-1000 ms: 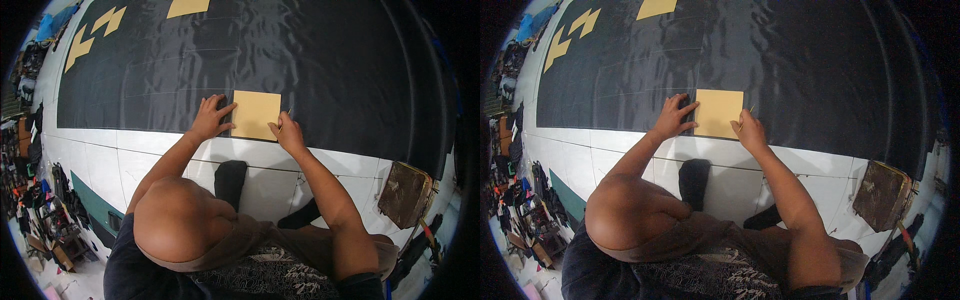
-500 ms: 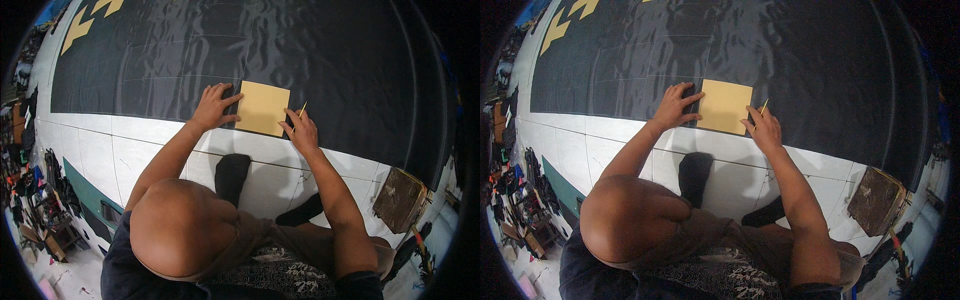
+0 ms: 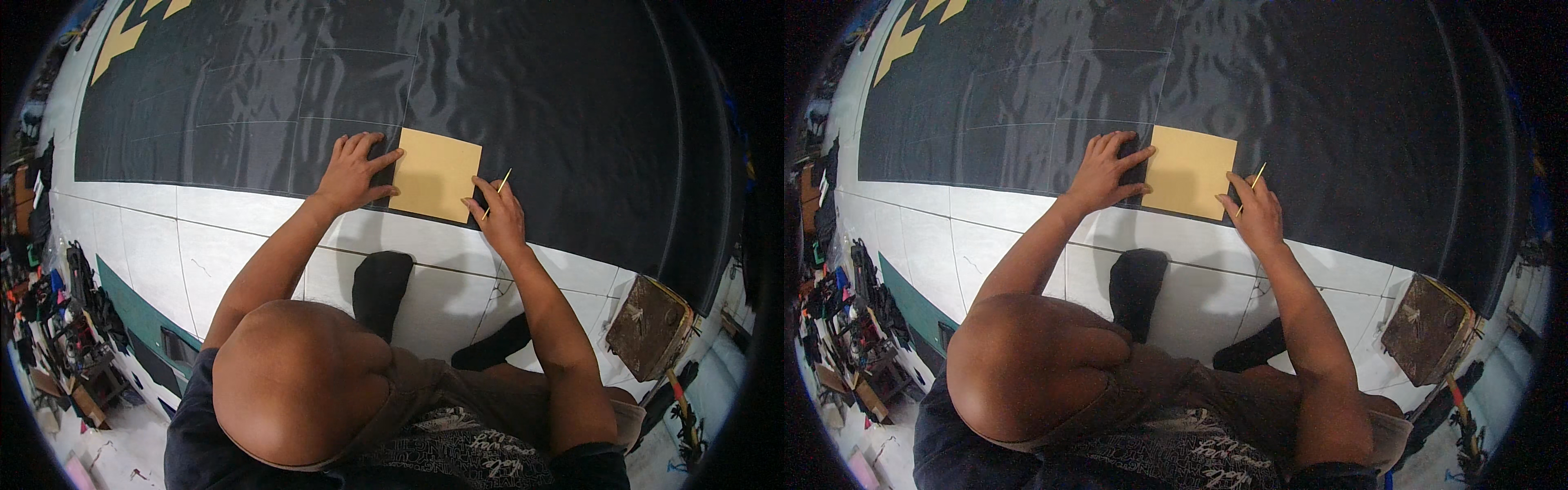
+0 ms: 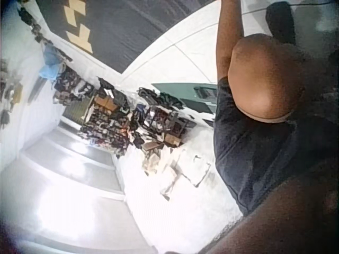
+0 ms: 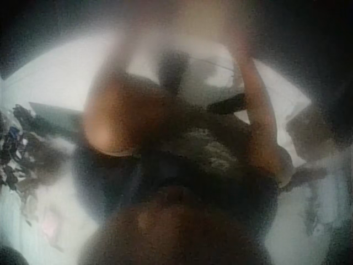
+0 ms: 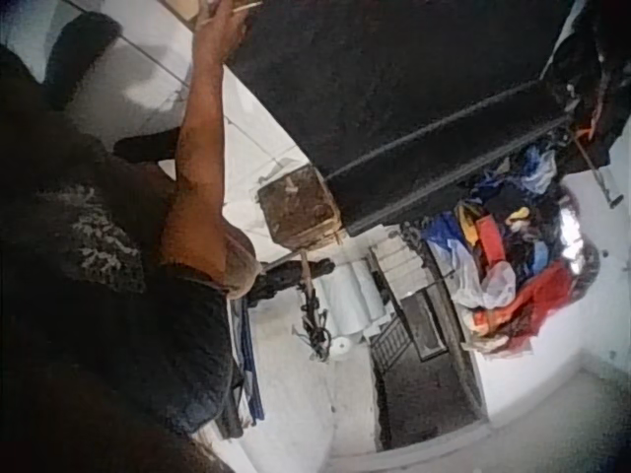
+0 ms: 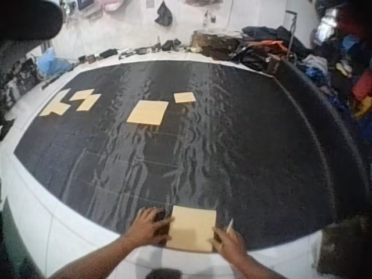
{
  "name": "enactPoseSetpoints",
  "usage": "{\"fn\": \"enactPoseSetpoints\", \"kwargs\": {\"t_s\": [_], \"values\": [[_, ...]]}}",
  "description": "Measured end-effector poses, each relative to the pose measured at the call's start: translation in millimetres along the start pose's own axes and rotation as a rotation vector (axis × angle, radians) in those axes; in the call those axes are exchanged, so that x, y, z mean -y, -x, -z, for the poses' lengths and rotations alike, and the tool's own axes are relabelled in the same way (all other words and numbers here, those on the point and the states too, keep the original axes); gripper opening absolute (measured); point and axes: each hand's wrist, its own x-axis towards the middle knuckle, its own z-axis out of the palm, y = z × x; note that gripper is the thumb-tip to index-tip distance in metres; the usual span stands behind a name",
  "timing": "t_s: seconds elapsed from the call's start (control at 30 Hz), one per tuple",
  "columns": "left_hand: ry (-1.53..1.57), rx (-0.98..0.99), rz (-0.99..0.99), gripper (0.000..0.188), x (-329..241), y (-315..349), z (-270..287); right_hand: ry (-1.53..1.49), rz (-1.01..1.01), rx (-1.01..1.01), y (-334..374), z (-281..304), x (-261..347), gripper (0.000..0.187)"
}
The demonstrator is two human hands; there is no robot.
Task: The person kneels on a large black sheet and uses a pencil to mark the edges of several small yellow square pieces placed on the sheet. The person repeatedly positions each square, traces its outline, and moves to the next piece.
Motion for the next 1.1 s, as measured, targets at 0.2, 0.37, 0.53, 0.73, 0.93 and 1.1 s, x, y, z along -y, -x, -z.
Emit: {"fn": "enactPoseSetpoints", "kwargs": {"t_s": [0.2, 0.37, 0.53, 0.73, 0.93, 1.1], "values": [[0.010, 0.004, 0.016, 0.074, -4, -3, 2, 0.028, -0.017, 0.003, 2, 1, -3, 0.049], [0.041, 0.011, 0.032, 0.075, -4, -3, 5, -0.001, -0.037, 0.020, 0, 0, 0, 0.049], [0.036, 0.026, 0.027, 0.074, -3, -4, 5, -0.019, -0.030, 0.003, 3, -2, -3, 0.049], [0.018, 0.035, 0.014, 0.075, 0, -4, 1, -0.024, -0.011, -0.014, 2, -6, -7, 0.051], [0.024, 0.041, 0.037, 0.075, -3, -5, 1, -0.043, -0.002, -0.039, 2, -5, -8, 0.050], [0.033, 0.039, 0.038, 0.075, -1, -3, 0, -0.027, -0.019, -0.017, 2, -3, -3, 0.050]]}}
